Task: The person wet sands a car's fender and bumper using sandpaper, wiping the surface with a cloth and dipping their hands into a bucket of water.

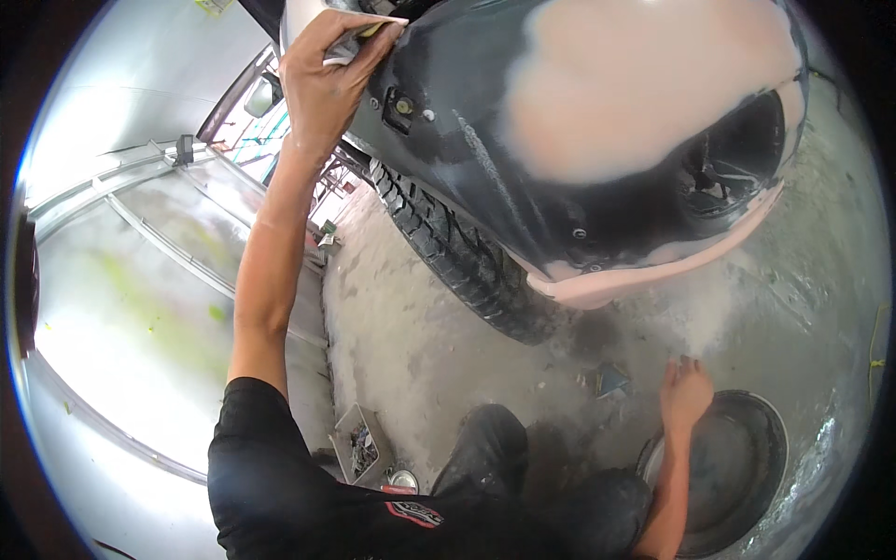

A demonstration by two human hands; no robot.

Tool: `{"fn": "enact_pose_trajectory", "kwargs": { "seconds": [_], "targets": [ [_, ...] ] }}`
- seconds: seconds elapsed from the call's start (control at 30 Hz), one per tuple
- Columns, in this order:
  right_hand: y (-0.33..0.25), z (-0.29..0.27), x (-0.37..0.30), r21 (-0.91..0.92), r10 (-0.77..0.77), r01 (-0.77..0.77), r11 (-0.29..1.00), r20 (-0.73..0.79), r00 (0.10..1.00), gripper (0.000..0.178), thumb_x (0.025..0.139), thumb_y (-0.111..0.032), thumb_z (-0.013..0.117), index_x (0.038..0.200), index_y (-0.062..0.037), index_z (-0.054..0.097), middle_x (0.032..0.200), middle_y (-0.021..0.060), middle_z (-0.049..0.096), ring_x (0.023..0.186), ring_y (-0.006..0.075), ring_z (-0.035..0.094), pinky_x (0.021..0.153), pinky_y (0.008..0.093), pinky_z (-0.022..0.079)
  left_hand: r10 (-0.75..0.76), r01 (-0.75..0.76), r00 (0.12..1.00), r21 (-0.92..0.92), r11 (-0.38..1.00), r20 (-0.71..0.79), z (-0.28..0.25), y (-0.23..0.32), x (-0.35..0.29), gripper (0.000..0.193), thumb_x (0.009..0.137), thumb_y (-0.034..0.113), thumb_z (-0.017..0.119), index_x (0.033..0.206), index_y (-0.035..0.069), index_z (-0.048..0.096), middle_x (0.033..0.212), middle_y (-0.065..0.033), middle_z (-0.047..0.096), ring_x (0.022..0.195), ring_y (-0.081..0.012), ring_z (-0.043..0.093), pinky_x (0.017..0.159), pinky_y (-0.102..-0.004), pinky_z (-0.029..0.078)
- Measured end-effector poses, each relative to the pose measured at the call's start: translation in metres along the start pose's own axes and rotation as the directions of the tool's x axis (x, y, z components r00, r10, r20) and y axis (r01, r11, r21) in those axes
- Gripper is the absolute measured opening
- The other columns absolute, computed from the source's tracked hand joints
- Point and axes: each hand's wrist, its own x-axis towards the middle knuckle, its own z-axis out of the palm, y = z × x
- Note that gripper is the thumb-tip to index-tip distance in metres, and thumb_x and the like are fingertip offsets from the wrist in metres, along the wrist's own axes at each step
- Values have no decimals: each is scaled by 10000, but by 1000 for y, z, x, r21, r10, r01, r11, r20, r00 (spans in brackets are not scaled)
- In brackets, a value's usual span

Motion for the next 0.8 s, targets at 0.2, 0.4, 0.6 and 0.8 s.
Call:
{"fn": "enact_pose_trajectory", "kwargs": {
  "seconds": [0.2,0.4,0.6,0.8],
  "targets": [
    [8,3,-1,-7,26,-26,1000,19,999,291,951,-249,675,1081,2,747,979,217,719,873,418,702,782,504,543,-69,58,996,-190,980,-53,2,-13,-1,170,857,132,865,957,22,782,865,-56,742,807,-131,687,742,-264,518],
    [5,-2,-1,17,33,-33,999,33,999,294,967,-258,654,1077,-1,746,976,217,718,862,422,695,774,510,536,36,-37,997,-18,999,-72,10,13,15,157,848,90,862,982,39,798,891,-56,761,815,-158,722,763,-269,547],
    [2,4,1,1,-30,30,1000,-47,998,247,957,-229,679,1050,-7,736,894,178,702,785,390,695,722,485,528,105,-107,990,-11,994,-98,4,-6,-1,167,824,40,858,981,48,803,903,-73,768,806,-195,728,738,-291,548],
    [-2,-5,0,18,-4,4,1000,-49,999,250,958,-227,682,1031,7,732,881,183,700,782,391,688,710,485,520,-99,85,991,-160,984,-87,0,-19,-22,145,859,60,847,993,35,800,915,-59,766,819,-131,709,741,-262,535]
  ]
}}
